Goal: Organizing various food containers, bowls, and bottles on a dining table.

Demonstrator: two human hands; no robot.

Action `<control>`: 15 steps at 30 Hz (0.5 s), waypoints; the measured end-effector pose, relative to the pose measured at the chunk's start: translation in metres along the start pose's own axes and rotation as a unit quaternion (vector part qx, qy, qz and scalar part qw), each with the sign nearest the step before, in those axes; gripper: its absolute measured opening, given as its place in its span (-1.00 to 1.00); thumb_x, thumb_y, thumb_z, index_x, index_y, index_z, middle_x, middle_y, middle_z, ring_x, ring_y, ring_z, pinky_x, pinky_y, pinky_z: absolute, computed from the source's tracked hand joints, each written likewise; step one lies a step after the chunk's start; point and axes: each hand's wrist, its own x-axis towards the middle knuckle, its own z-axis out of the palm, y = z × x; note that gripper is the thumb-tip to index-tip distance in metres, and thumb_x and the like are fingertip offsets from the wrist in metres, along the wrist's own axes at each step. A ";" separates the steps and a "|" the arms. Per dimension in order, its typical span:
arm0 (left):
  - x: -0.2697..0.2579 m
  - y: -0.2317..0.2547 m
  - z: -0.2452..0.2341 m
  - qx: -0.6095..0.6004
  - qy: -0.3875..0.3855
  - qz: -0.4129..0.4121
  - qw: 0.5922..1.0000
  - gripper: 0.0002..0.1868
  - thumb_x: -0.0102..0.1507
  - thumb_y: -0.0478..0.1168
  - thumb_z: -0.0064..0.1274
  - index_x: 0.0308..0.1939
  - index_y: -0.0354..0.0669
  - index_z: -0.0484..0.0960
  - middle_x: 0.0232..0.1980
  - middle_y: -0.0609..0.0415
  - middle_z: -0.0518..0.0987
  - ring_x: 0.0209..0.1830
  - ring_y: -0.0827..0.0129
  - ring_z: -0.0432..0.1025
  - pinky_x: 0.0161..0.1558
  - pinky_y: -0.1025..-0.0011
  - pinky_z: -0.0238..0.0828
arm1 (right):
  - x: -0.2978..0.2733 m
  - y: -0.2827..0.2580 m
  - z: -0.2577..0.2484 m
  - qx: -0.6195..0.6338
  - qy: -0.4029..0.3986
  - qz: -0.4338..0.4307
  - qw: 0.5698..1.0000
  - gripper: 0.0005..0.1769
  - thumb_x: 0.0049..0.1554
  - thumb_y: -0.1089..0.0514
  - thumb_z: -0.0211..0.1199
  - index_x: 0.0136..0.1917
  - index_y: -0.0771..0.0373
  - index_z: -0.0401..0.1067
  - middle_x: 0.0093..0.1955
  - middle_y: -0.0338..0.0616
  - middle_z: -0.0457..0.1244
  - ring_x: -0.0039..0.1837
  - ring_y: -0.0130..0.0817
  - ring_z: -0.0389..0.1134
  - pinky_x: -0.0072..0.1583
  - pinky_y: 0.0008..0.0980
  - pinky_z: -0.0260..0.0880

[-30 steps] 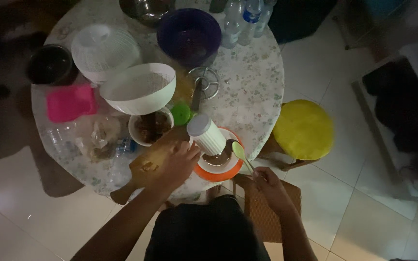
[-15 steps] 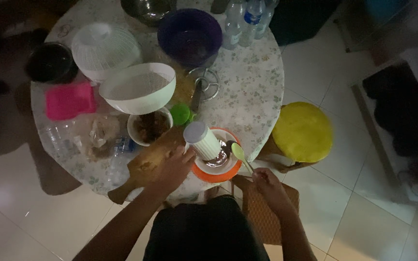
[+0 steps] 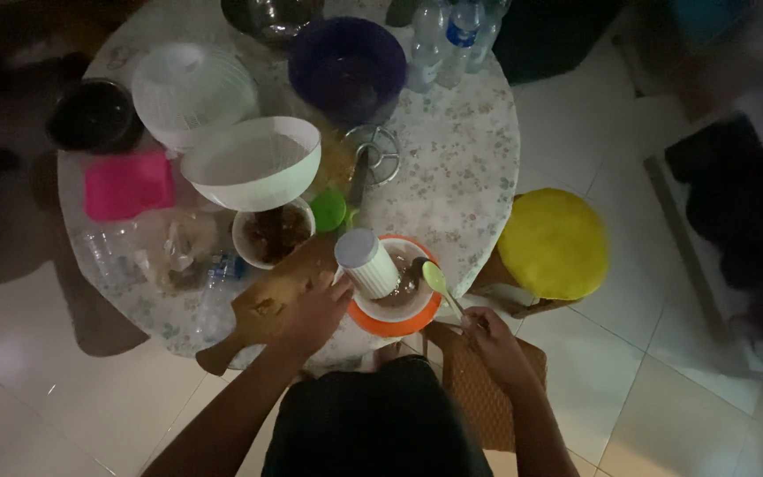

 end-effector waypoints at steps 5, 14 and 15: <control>0.002 0.002 0.003 0.082 0.026 0.027 0.996 -0.52 0.13 -0.15 0.09 0.15 -0.08 0.58 0.36 0.13 0.38 0.31 0.06 0.26 0.06 -0.10 0.34 | 0.007 0.014 -0.004 0.024 -0.004 -0.008 1.000 -0.67 0.28 0.02 0.17 0.19 0.28 0.41 -0.11 -0.25 0.23 -0.07 -0.46 0.22 -0.02 -0.41 0.29; -0.001 0.003 0.002 0.071 0.022 0.023 0.997 -0.49 0.11 -0.16 0.07 0.16 -0.08 0.56 0.34 0.10 0.35 0.36 -0.01 0.21 0.10 -0.08 0.29 | 0.008 0.002 -0.003 -0.019 -0.015 -0.014 1.000 -0.67 0.28 -0.02 0.14 0.17 0.26 0.40 -0.10 -0.25 0.28 -0.05 -0.46 0.27 0.01 -0.39 0.32; 0.000 0.000 0.008 0.079 0.045 0.023 0.996 -0.51 0.09 -0.16 0.06 0.13 -0.07 0.57 0.36 0.08 0.35 0.38 -0.04 0.21 0.08 -0.07 0.29 | 0.008 0.001 -0.003 -0.023 -0.017 -0.019 0.999 -0.67 0.27 -0.01 0.13 0.16 0.26 0.39 -0.10 -0.25 0.29 -0.05 -0.47 0.27 0.01 -0.40 0.32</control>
